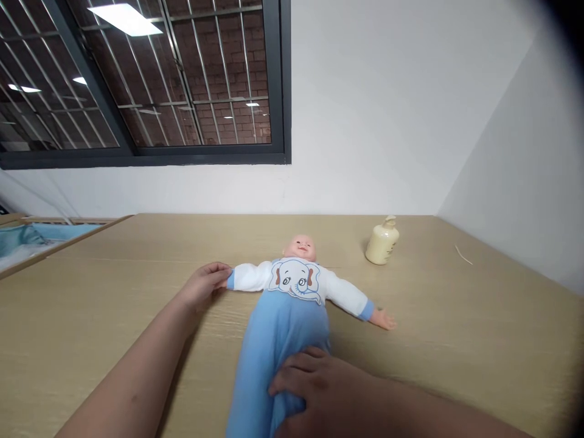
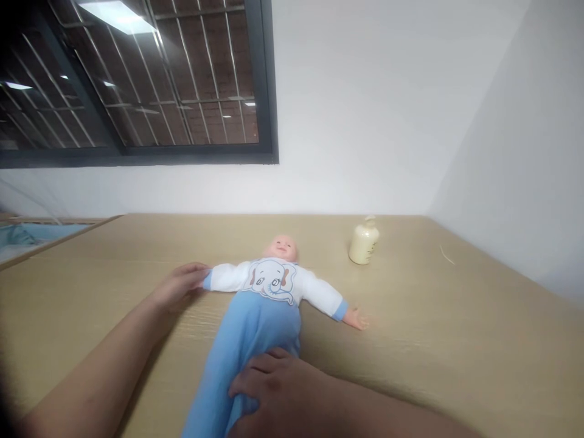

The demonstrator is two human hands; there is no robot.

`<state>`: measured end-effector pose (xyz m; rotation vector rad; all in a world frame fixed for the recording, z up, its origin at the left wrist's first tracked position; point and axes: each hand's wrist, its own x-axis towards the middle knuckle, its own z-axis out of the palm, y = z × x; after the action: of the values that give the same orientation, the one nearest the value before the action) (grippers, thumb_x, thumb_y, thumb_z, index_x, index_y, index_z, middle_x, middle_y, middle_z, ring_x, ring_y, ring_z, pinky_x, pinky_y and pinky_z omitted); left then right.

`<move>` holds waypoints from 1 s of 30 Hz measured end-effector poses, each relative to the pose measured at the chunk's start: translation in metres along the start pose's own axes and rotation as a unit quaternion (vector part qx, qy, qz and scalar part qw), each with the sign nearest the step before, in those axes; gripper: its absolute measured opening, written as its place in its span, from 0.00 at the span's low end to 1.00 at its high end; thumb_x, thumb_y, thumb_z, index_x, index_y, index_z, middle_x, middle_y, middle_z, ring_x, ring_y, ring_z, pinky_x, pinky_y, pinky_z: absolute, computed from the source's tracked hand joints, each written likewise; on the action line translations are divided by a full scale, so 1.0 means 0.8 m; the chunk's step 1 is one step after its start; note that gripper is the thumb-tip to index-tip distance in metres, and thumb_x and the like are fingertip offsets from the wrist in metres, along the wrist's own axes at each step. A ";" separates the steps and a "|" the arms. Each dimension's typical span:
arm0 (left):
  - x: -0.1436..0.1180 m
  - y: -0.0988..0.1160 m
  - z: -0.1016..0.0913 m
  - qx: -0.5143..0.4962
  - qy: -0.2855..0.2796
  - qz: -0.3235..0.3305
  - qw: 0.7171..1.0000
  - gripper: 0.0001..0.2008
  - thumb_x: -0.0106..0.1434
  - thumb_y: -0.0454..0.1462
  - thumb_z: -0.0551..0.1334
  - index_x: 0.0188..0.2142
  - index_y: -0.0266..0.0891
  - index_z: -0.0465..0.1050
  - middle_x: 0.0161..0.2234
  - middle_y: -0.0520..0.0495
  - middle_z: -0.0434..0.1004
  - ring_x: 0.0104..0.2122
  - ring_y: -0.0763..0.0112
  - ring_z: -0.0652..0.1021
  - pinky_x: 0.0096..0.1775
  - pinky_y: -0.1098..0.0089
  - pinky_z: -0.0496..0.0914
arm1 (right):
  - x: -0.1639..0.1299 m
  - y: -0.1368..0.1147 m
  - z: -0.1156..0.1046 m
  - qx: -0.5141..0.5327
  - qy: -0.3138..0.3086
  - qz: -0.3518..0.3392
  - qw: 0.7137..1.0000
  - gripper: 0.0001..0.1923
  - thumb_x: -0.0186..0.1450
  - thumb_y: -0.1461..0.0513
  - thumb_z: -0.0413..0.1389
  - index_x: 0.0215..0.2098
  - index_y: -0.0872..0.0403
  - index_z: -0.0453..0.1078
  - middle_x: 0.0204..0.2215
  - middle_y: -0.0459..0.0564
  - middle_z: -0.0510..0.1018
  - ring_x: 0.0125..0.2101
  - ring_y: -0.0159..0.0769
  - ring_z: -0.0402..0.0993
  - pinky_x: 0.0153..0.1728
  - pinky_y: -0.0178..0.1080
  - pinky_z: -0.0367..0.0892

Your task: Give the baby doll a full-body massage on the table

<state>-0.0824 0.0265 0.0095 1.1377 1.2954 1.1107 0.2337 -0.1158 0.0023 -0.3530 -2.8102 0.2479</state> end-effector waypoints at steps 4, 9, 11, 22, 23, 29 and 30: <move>-0.008 0.012 0.008 0.203 0.052 0.040 0.977 0.17 0.53 0.48 0.67 0.33 0.36 0.76 0.23 0.47 0.77 0.21 0.66 0.74 0.23 0.70 0.64 | -0.002 -0.003 -0.016 0.079 0.041 0.035 0.995 0.10 0.68 0.54 0.57 0.47 0.45 0.72 0.55 0.44 0.73 0.53 0.39 0.69 0.55 0.42 0.60; -0.028 0.032 0.035 0.458 0.135 0.180 0.860 0.14 0.61 0.47 0.59 0.33 0.41 0.77 0.33 0.47 0.80 0.34 0.60 0.78 0.34 0.67 0.66 | -0.005 0.014 -0.047 0.102 0.144 0.239 0.955 0.12 0.65 0.52 0.56 0.35 0.52 0.70 0.33 0.46 0.77 0.35 0.36 0.71 0.39 0.39 0.64; -0.042 0.038 0.055 0.466 0.110 0.210 0.852 0.15 0.64 0.48 0.57 0.36 0.42 0.76 0.34 0.48 0.80 0.35 0.61 0.78 0.35 0.67 0.66 | -0.006 0.028 -0.056 0.048 0.136 0.361 0.921 0.17 0.69 0.51 0.51 0.28 0.52 0.67 0.26 0.46 0.74 0.28 0.34 0.67 0.30 0.38 0.59; -0.100 0.033 0.117 0.433 -0.061 0.114 0.892 0.38 0.62 0.62 0.55 0.65 0.44 0.60 0.56 0.39 0.74 0.55 0.46 0.73 0.51 0.55 0.65 | -0.015 0.059 -0.051 0.124 0.042 0.530 0.838 0.33 0.66 0.35 0.42 0.33 0.52 0.71 0.33 0.52 0.80 0.31 0.42 0.74 0.29 0.40 0.58; -0.099 0.032 0.119 0.419 -0.063 0.108 0.899 0.40 0.61 0.62 0.56 0.65 0.43 0.58 0.57 0.38 0.73 0.57 0.46 0.72 0.53 0.55 0.64 | -0.014 0.059 -0.048 0.146 0.059 0.526 0.836 0.32 0.67 0.36 0.43 0.34 0.52 0.70 0.34 0.52 0.80 0.32 0.42 0.75 0.31 0.41 0.60; -0.104 0.025 0.124 0.316 -0.071 0.114 0.939 0.45 0.59 0.59 0.62 0.68 0.44 0.51 0.61 0.39 0.68 0.59 0.46 0.69 0.56 0.53 0.63 | -0.001 0.050 -0.048 0.196 0.196 0.478 0.834 0.22 0.69 0.44 0.49 0.39 0.53 0.70 0.39 0.52 0.79 0.41 0.45 0.75 0.42 0.43 0.67; -0.106 0.023 0.124 0.284 -0.072 0.120 0.948 0.45 0.58 0.58 0.64 0.68 0.44 0.51 0.61 0.39 0.68 0.59 0.46 0.68 0.57 0.53 0.63 | 0.000 0.046 -0.052 0.205 0.215 0.458 0.837 0.20 0.69 0.46 0.50 0.43 0.53 0.71 0.42 0.53 0.79 0.42 0.45 0.75 0.43 0.43 0.68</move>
<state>0.0180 -0.0543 0.0349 1.8099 1.4301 0.8162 0.2546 -0.0754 0.0342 -1.4159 -1.8724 0.8267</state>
